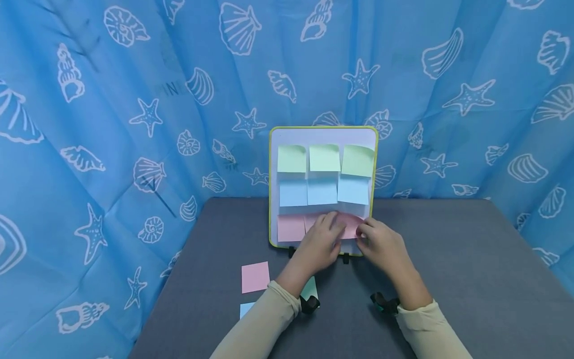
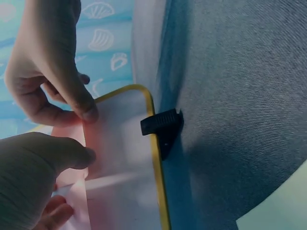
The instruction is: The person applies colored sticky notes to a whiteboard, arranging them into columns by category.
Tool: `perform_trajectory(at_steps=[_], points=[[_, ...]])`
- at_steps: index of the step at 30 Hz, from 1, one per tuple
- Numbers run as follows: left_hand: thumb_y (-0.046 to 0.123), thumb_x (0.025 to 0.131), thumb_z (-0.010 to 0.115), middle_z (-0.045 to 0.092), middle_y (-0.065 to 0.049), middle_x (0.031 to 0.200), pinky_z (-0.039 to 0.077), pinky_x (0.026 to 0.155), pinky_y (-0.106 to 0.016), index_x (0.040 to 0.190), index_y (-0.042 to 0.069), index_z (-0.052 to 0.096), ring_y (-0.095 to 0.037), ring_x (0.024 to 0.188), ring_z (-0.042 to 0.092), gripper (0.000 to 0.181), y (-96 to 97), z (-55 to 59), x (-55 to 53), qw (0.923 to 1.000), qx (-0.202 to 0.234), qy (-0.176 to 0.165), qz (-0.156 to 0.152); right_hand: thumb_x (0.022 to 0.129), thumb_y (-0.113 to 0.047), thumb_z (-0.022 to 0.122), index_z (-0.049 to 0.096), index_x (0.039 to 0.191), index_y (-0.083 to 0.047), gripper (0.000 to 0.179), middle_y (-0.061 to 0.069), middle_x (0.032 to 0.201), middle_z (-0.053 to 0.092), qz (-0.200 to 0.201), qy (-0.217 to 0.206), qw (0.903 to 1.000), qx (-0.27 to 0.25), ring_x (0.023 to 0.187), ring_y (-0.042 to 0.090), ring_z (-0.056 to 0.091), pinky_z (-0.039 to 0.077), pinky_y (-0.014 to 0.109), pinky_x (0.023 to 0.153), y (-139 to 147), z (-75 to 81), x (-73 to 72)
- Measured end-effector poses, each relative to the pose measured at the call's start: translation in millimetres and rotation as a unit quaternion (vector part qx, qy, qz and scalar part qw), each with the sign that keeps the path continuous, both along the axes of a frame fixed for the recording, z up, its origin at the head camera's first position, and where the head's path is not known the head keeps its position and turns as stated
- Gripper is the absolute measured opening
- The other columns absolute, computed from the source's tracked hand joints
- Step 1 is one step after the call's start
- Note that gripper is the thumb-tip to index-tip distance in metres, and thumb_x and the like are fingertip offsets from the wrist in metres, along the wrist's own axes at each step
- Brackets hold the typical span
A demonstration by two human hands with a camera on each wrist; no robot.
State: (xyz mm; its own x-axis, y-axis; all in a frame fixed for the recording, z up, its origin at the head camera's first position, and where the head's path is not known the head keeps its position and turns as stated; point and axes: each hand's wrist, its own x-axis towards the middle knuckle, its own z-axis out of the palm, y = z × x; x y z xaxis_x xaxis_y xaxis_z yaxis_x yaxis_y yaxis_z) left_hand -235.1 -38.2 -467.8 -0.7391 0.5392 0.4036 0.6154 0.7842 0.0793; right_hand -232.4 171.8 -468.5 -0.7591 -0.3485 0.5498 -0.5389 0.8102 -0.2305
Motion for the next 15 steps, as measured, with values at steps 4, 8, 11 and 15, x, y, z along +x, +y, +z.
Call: perform_trajectory(at_steps=[4,8,11,15], points=[[0.023,0.098,0.076,0.048,-0.012,0.160,0.051,0.115,-0.039,0.145,0.017,0.064,-0.028,0.141,0.052,0.048,-0.6,-1.0,0.7,0.9999,-0.002,-0.009,0.005,0.080,-0.009,0.092,0.074,0.102,-0.003,0.029,0.012,0.096,0.074,-0.005,-0.018,0.9998,0.003,0.078,0.023,0.067,0.063,0.043,0.071,-0.4,1.0,0.7],[0.028,0.098,0.075,0.045,-0.012,0.162,0.050,0.116,-0.038,0.148,0.014,0.062,-0.027,0.142,0.051,0.053,-0.8,-4.2,-0.5,0.9996,-0.028,0.001,0.010,0.081,-0.012,0.092,0.072,0.118,-0.002,0.043,0.015,0.104,0.076,-0.009,-0.033,0.9994,0.010,0.081,0.024,0.069,0.062,0.045,0.071,-0.8,0.6,1.3],[0.032,0.097,0.075,0.042,-0.014,0.164,0.050,0.116,-0.039,0.151,0.011,0.060,-0.027,0.142,0.050,0.059,-0.5,-7.3,-1.1,0.9985,-0.053,0.010,0.010,0.083,-0.010,0.090,0.069,0.130,-0.002,0.052,0.015,0.105,0.077,-0.013,-0.040,0.9989,0.019,0.081,0.024,0.070,0.061,0.044,0.070,-2.6,-0.2,1.6],[0.036,0.096,0.076,0.040,-0.015,0.165,0.048,0.117,-0.039,0.153,0.009,0.057,-0.027,0.143,0.048,0.066,-0.2,-8.3,-0.4,0.9979,-0.063,0.011,0.010,0.083,-0.006,0.088,0.065,0.139,-0.003,0.061,0.014,0.101,0.076,-0.013,-0.039,0.9988,0.026,0.079,0.024,0.069,0.060,0.044,0.068,-7.8,1.0,2.3]])
